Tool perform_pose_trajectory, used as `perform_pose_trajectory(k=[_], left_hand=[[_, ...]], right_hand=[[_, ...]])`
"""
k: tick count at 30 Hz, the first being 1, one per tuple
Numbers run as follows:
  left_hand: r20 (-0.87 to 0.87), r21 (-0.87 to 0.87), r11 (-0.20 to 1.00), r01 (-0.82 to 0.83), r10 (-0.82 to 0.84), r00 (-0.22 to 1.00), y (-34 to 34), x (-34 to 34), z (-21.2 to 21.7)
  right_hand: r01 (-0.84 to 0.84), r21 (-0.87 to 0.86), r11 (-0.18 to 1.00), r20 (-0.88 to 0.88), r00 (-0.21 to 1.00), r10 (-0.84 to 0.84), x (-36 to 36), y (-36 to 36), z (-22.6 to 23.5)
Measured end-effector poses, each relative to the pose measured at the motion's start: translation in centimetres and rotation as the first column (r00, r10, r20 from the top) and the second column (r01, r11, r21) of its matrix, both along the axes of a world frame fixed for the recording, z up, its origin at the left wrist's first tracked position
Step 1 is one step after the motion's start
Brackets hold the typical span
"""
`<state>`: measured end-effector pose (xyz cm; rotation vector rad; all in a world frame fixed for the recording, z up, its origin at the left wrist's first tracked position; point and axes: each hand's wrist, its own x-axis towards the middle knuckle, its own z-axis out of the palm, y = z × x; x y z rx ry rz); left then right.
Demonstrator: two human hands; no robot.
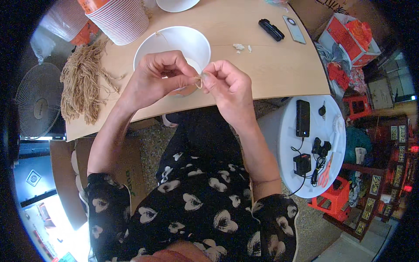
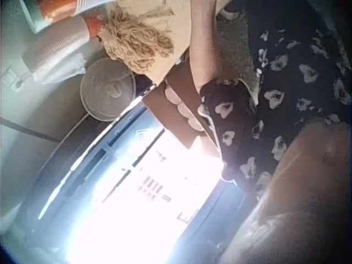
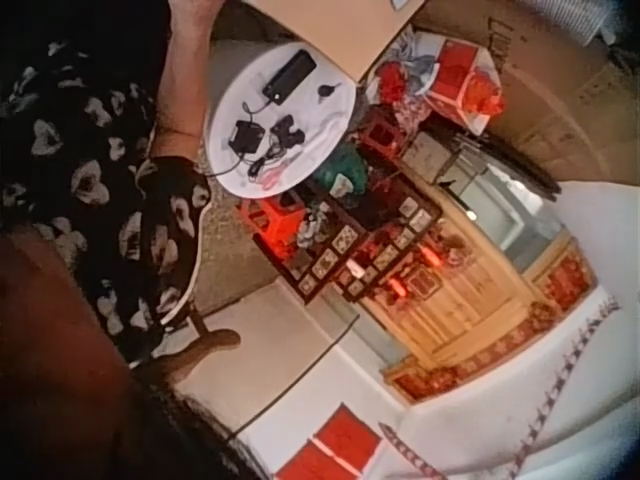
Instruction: The person is threading strings through pre-punched holes in paper buckets to create handles.
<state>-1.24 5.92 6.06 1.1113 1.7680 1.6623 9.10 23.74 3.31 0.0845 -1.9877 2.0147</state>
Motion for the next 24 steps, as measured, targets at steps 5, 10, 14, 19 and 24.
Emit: perform_pose_trajectory(k=[5,10,14,19,24], left_hand=[[-0.032,0.048,0.997,-0.057,0.059,0.998,0.04,0.13,-0.47],[-0.064,0.029,0.998,-0.064,0.066,0.996,0.16,0.30,-0.03],[-0.076,0.020,0.997,-0.069,0.070,0.995,0.25,0.38,0.14],[-0.152,0.021,0.998,-0.057,0.060,0.987,0.20,0.36,-0.10],[-0.140,-0.017,0.998,-0.064,0.061,0.988,0.04,0.28,0.08]], right_hand=[[-0.014,-0.086,0.996,-0.022,1.000,0.012,-0.03,0.18,0.23],[0.025,0.072,0.997,-0.056,0.998,-0.021,0.15,0.16,0.70],[0.026,0.232,0.972,-0.130,0.991,0.004,0.02,0.42,0.51],[0.022,0.093,0.995,-0.077,0.997,-0.015,0.03,0.00,0.21],[0.003,-0.035,0.999,-0.006,1.000,-0.003,0.15,0.29,0.32]])
